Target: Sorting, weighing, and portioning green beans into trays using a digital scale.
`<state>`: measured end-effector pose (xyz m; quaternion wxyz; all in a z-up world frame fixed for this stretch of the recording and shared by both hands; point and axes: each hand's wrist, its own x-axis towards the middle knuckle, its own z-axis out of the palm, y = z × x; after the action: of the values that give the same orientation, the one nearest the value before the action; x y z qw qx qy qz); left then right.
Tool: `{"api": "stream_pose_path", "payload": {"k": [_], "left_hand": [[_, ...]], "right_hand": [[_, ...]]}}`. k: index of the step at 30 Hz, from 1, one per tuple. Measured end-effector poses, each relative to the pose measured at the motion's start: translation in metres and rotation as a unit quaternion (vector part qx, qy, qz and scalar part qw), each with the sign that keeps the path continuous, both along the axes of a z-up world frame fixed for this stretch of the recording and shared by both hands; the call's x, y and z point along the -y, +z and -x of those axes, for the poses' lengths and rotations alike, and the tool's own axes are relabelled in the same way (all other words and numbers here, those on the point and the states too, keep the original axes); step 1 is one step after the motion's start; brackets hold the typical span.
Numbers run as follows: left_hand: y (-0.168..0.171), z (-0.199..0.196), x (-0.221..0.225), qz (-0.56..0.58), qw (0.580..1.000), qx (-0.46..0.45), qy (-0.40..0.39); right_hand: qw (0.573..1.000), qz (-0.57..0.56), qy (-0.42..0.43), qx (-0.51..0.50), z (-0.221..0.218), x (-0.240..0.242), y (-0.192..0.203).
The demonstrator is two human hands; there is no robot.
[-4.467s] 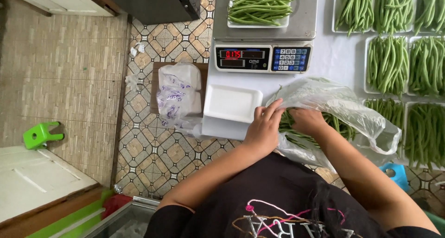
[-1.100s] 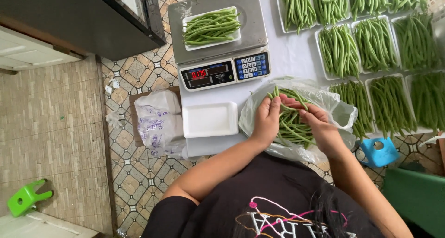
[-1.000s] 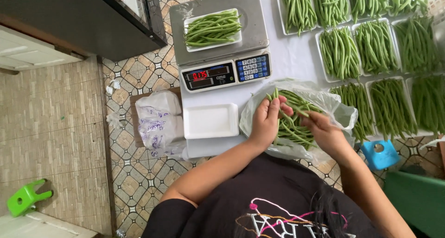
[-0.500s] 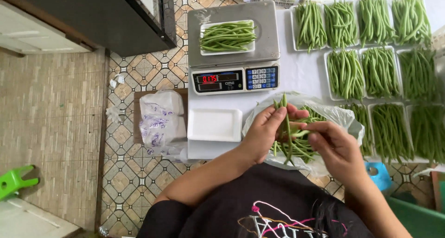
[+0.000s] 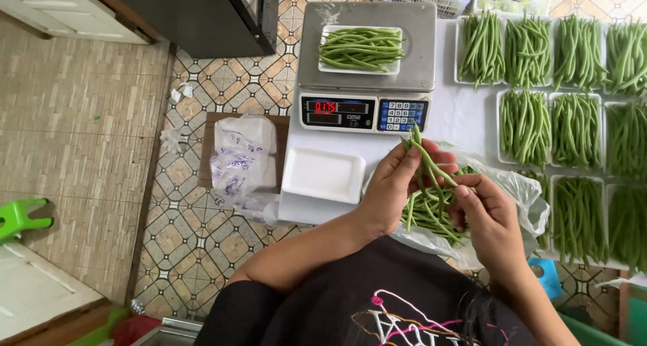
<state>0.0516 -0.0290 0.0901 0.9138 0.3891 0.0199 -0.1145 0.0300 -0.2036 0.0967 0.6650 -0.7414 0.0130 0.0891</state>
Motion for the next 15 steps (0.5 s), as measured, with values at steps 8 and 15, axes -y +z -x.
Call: {"api": "stream_pose_path", "payload": {"k": [8, 15], "left_hand": [[0.002, -0.013, -0.010, -0.052, 0.992, -0.101, -0.047], [0.007, -0.020, -0.004, -0.019, 0.998, -0.051, -0.044]], "right_hand": [[0.884, 0.294, 0.031, 0.361, -0.026, 0.042, 0.015], [0.794, 0.322, 0.129, 0.499, -0.039, 0.007, 0.039]]}}
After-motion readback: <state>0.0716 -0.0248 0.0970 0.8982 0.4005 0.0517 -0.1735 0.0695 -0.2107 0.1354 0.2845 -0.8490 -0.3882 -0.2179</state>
